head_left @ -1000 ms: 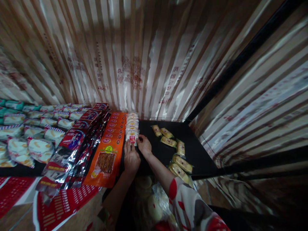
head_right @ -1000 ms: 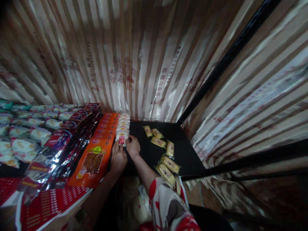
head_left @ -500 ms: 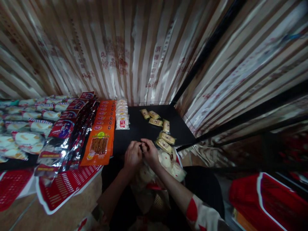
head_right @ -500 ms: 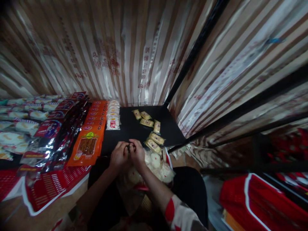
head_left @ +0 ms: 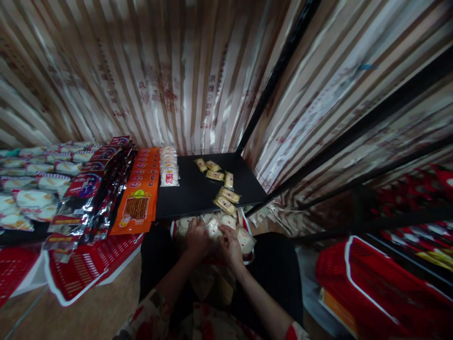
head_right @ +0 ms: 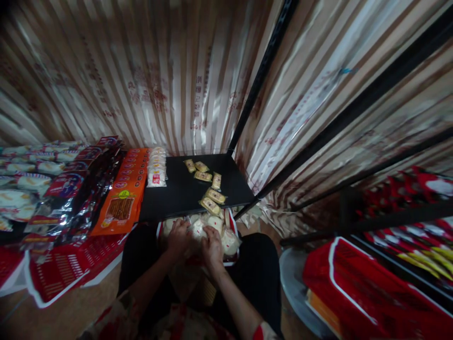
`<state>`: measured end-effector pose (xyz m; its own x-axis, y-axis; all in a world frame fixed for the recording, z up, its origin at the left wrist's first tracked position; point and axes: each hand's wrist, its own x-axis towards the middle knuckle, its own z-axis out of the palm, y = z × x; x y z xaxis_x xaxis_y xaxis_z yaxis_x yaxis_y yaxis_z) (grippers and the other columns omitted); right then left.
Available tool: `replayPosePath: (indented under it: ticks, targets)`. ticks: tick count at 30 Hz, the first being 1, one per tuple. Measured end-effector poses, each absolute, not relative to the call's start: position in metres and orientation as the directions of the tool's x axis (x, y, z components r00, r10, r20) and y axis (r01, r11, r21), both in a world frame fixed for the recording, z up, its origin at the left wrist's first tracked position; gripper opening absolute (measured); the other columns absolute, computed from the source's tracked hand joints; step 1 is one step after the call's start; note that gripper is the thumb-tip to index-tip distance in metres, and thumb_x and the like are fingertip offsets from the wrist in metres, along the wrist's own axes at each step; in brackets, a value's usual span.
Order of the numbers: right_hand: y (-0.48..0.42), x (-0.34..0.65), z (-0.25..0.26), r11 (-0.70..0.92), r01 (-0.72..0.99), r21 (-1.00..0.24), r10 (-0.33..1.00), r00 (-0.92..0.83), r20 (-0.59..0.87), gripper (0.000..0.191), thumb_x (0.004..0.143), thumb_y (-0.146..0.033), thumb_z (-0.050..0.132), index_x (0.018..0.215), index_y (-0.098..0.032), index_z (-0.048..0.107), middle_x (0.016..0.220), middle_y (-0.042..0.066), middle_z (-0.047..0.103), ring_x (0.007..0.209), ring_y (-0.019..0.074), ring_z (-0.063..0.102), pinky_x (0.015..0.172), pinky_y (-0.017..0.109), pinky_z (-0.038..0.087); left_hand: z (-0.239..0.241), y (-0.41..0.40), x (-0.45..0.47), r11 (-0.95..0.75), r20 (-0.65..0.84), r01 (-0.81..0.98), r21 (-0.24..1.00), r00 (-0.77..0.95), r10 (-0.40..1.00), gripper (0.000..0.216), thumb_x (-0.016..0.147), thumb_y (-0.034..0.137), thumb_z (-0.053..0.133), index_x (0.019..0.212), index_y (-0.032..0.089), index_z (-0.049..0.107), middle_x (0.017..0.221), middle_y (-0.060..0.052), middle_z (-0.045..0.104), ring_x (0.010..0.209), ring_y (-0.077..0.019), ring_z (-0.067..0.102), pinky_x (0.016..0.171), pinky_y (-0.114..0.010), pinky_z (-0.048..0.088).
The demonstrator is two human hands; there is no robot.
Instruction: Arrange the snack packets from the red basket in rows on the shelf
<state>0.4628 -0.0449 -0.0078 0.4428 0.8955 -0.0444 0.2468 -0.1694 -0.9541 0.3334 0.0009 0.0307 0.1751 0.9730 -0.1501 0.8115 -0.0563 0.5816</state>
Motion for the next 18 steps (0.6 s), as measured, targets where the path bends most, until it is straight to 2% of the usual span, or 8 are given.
replayPosePath:
  ticks: [3, 5, 9, 12, 14, 18]
  targets:
    - [-0.043, 0.463, -0.012, -0.140, 0.203, -0.969, 0.900, 0.434, -0.039, 0.032, 0.058, -0.010, 0.063, 0.085, -0.025, 0.072, 0.104, 0.005, 0.062, 0.106, 0.0236, 0.054, 0.107, 0.042, 0.034, 0.032, -0.004, 0.335, -0.056, -0.114, 0.800, 0.597, 0.153, 0.982, 0.023, 0.081, 0.014, 0.041, 0.085, 0.016, 0.064, 0.096, -0.011, 0.062, 0.097, -0.0219, 0.054, 0.087, -0.032, 0.041]
    - [-0.045, 0.467, -0.014, -0.097, 0.250, -0.963, 0.922, 0.388, 0.008, 0.036, 0.059, -0.009, 0.060, 0.089, -0.025, 0.072, 0.107, 0.005, 0.064, 0.108, 0.0235, 0.054, 0.107, 0.043, 0.034, 0.036, -0.006, 0.335, -0.002, -0.130, 0.752, 0.659, 0.117, 0.985, 0.020, 0.079, 0.012, 0.043, 0.080, 0.017, 0.062, 0.088, -0.009, 0.063, 0.091, -0.0212, 0.056, 0.085, -0.032, 0.041]
    - [-0.051, 0.474, -0.013, 0.051, 0.433, -0.900, 0.974, 0.178, 0.141, 0.054, 0.061, -0.004, 0.051, 0.108, -0.025, 0.067, 0.116, 0.005, 0.064, 0.112, 0.0227, 0.054, 0.104, 0.045, 0.038, 0.043, -0.001, 0.328, 0.301, -0.337, 0.407, 0.862, 0.018, 0.941, 0.011, 0.071, 0.011, 0.054, 0.065, 0.019, 0.055, 0.064, 0.000, 0.058, 0.073, -0.0165, 0.058, 0.075, -0.027, 0.043]
    - [-0.054, 0.476, -0.009, 0.194, 0.524, -0.829, 0.976, -0.018, 0.217, 0.062, 0.063, -0.004, 0.048, 0.121, -0.023, 0.060, 0.123, 0.006, 0.061, 0.117, 0.0228, 0.052, 0.103, 0.045, 0.040, 0.045, 0.005, 0.321, 0.446, -0.462, 0.212, 0.869, 0.028, 0.887, 0.013, 0.071, 0.012, 0.056, 0.062, 0.019, 0.051, 0.050, 0.005, 0.051, 0.052, -0.0120, 0.054, 0.059, -0.023, 0.044]
    - [-0.054, 0.474, -0.004, 0.254, 0.550, -0.795, 0.966, -0.105, 0.235, 0.061, 0.067, -0.007, 0.049, 0.126, -0.022, 0.056, 0.126, 0.007, 0.059, 0.120, 0.0229, 0.050, 0.103, 0.045, 0.040, 0.048, 0.008, 0.317, 0.498, -0.507, 0.127, 0.858, 0.045, 0.861, 0.014, 0.075, 0.013, 0.052, 0.063, 0.019, 0.049, 0.048, 0.005, 0.052, 0.045, -0.0103, 0.052, 0.052, -0.022, 0.044]
    - [-0.050, 0.467, 0.006, 0.218, 0.542, -0.811, 0.976, -0.101, 0.194, 0.043, 0.079, -0.021, 0.052, 0.121, -0.022, 0.059, 0.121, 0.009, 0.062, 0.114, 0.0233, 0.055, 0.100, 0.043, 0.042, 0.059, 0.008, 0.310, 0.570, -0.564, -0.044, 0.821, 0.092, 0.820, 0.015, 0.077, 0.012, 0.051, 0.063, 0.017, 0.049, 0.056, 0.002, 0.058, 0.047, -0.0089, 0.057, 0.053, -0.021, 0.048]
